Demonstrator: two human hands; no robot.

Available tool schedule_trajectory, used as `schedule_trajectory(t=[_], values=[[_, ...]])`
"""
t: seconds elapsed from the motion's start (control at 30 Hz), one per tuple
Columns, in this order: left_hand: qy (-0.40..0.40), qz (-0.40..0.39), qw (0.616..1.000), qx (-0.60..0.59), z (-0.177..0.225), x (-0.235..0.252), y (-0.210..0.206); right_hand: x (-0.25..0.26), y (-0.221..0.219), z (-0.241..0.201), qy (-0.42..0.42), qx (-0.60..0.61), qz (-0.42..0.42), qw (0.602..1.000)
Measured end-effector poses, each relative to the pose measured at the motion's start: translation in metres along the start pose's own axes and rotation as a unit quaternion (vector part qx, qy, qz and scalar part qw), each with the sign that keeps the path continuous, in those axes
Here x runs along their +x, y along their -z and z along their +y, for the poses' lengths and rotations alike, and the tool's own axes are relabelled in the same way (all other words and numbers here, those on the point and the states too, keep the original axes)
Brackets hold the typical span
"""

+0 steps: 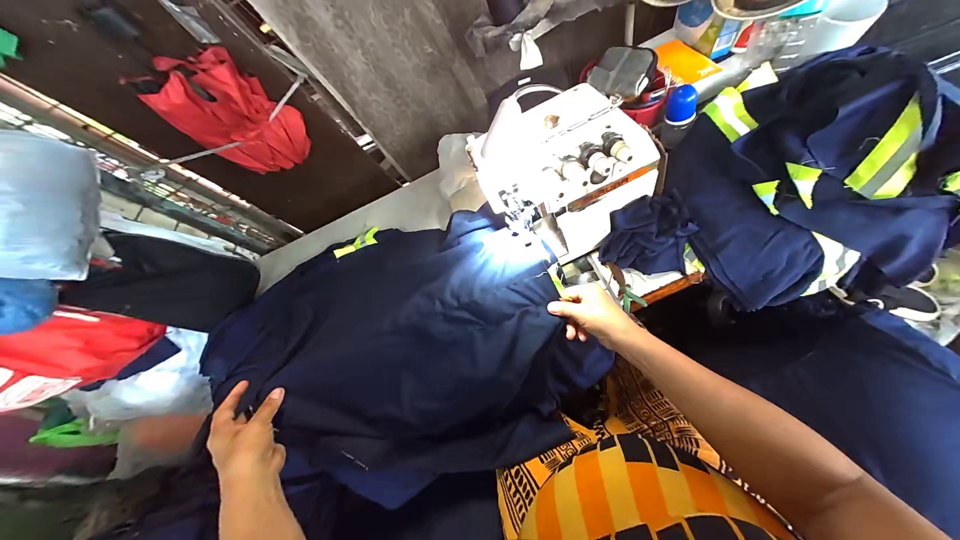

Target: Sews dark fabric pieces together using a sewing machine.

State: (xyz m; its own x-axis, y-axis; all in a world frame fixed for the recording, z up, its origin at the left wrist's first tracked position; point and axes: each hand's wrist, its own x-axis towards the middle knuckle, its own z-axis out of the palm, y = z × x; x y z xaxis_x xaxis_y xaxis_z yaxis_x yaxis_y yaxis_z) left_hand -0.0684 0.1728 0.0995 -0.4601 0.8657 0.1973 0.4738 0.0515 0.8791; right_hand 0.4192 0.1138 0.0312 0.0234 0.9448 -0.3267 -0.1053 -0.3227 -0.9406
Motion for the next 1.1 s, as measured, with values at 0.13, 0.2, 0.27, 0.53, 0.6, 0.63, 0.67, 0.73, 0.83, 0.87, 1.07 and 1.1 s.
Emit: schedule_trajectory(t=[0.13, 0.2, 0.27, 0.53, 0.6, 0.63, 0.67, 0.73, 0.83, 0.87, 1.07, 1.1], values=[[-0.003, -0.008, 1.0, -0.005, 0.007, -0.001, 0.003, -0.011, -0.001, 0.003, 0.045, -0.021, 0.05, 0.998], [-0.008, -0.01, 1.0, -0.009, 0.011, -0.001, 0.003, -0.014, -0.002, -0.002, 0.06, -0.066, 0.075, 0.993], [-0.011, -0.007, 1.0, -0.015, 0.016, 0.002, 0.004, -0.011, -0.002, -0.012, 0.08, -0.106, 0.086, 0.987], [-0.039, 0.006, 0.998, -0.051, 0.046, 0.034, 0.013, 0.011, 0.002, -0.04, 0.161, -0.192, 0.149, 0.957], [-0.014, 0.03, 0.997, -0.076, 0.049, 0.049, 0.019, 0.015, 0.002, -0.049, 0.161, -0.213, 0.161, 0.95], [-0.013, 0.034, 0.996, -0.085, 0.051, 0.058, 0.022, 0.016, 0.001, -0.055, 0.155, -0.221, 0.163, 0.949], [-0.024, 0.034, 0.995, -0.09, 0.055, 0.065, 0.022, 0.017, 0.001, -0.058, 0.152, -0.226, 0.165, 0.948], [-0.061, 0.037, 0.993, -0.099, 0.064, 0.081, 0.019, 0.019, 0.001, -0.057, 0.165, -0.223, 0.173, 0.945], [-0.115, 0.042, 0.992, -0.033, 0.051, 0.115, 0.011, 0.025, 0.001, -0.047, 0.175, -0.149, 0.165, 0.959], [-0.115, 0.047, 0.991, 0.047, 0.044, 0.123, 0.006, 0.027, 0.0, -0.041, 0.161, -0.079, 0.145, 0.973], [-0.216, -0.133, 0.96, 0.12, 0.059, 0.003, -0.068, 0.013, 0.015, -0.026, -0.033, 0.164, -0.098, 0.981], [-0.193, -0.23, 0.953, 0.033, 0.061, -0.052, -0.085, 0.012, 0.019, -0.021, -0.035, 0.14, -0.134, 0.98]])
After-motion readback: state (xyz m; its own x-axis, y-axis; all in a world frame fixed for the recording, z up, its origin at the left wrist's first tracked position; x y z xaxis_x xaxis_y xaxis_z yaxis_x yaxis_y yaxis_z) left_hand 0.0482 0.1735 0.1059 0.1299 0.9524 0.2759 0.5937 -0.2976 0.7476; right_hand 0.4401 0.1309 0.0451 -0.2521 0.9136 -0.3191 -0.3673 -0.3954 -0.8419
